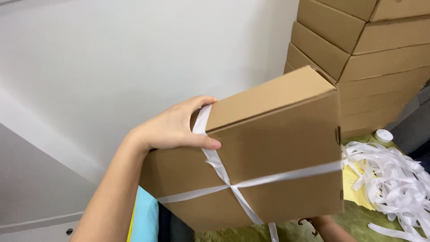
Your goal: Packaging a black garment into a plastic bag and then into a cardboard box, finished with a white ribbon.
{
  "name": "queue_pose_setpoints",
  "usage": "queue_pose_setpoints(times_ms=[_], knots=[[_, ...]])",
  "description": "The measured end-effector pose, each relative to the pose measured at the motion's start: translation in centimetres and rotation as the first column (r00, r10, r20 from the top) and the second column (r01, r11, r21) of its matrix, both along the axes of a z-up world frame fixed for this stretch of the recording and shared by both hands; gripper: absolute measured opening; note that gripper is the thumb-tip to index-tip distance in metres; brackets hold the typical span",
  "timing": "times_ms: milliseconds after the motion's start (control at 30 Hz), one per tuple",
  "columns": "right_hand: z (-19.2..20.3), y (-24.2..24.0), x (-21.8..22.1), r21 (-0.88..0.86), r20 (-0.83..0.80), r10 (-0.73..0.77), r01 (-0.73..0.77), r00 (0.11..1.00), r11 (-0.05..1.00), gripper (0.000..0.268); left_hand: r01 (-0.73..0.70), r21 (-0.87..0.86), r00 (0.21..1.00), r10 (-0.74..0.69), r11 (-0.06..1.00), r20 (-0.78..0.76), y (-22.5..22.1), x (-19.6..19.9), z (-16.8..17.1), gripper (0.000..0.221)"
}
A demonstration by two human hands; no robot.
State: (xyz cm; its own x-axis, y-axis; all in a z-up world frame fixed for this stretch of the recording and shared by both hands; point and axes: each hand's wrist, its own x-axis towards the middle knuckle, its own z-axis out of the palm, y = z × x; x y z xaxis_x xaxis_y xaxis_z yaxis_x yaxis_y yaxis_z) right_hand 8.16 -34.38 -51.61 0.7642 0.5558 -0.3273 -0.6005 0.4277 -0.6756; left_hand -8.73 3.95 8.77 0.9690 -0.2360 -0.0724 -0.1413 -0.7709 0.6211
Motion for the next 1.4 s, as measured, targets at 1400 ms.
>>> queue_pose_setpoints(times_ms=[1400], knots=[[43.6, 13.1, -7.8, -0.269, 0.232, 0.132, -0.067, 0.964, 0.961, 0.048, -0.427, 0.327, 0.401, -0.148, 0.843, 0.904, -12.0, -11.4, -38.7, 0.039]])
